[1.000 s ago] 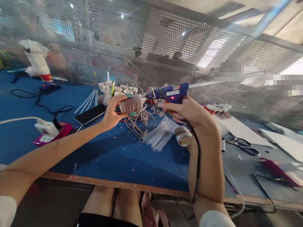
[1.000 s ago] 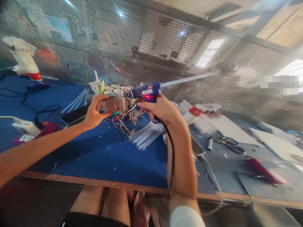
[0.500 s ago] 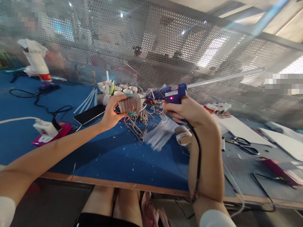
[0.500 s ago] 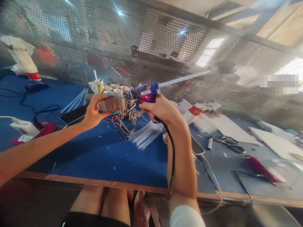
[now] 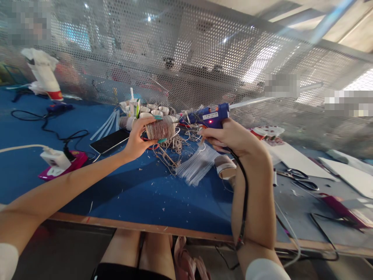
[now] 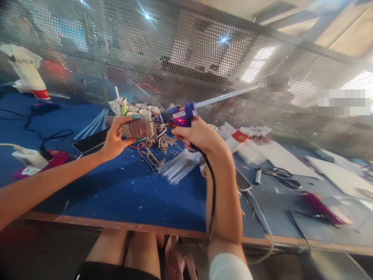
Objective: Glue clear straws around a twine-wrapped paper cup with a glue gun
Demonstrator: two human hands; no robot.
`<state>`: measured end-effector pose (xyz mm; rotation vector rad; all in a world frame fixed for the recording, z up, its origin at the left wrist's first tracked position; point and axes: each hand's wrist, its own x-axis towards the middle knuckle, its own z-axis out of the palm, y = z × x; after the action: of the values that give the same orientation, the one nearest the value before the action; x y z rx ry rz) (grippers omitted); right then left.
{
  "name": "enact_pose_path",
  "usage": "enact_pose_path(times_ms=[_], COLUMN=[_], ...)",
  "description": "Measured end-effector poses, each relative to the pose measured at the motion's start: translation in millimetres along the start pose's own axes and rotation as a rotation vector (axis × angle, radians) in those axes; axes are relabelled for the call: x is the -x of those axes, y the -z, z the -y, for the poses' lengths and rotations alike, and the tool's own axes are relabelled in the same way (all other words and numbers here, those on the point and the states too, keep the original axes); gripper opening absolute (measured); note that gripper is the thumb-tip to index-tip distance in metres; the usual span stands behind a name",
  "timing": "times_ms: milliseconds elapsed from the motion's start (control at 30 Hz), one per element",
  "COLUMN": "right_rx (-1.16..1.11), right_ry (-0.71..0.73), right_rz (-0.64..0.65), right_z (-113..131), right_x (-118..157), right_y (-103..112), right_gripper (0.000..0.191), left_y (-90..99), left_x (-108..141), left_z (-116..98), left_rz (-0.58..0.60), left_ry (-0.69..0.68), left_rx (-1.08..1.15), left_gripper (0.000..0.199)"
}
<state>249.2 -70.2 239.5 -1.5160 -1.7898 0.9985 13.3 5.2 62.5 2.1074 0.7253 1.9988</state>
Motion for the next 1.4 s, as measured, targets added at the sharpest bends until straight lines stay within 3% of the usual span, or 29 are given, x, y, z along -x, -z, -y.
enact_pose_path(times_ms=[567,1400], right_rx=[0.096,0.227], right_ry=[0.077,0.030], right_rz=[0.040,0.000], right_z=[-3,6], right_x=[1,6], right_y=[3,1], right_gripper=[0.027,0.028], left_y=[-1.5,0.8], left_x=[0,0], left_z=[2,8], left_rz=[-0.007,0.001], left_ry=[0.093,0.184], left_rx=[0.058,0.143], left_gripper=[0.063,0.072])
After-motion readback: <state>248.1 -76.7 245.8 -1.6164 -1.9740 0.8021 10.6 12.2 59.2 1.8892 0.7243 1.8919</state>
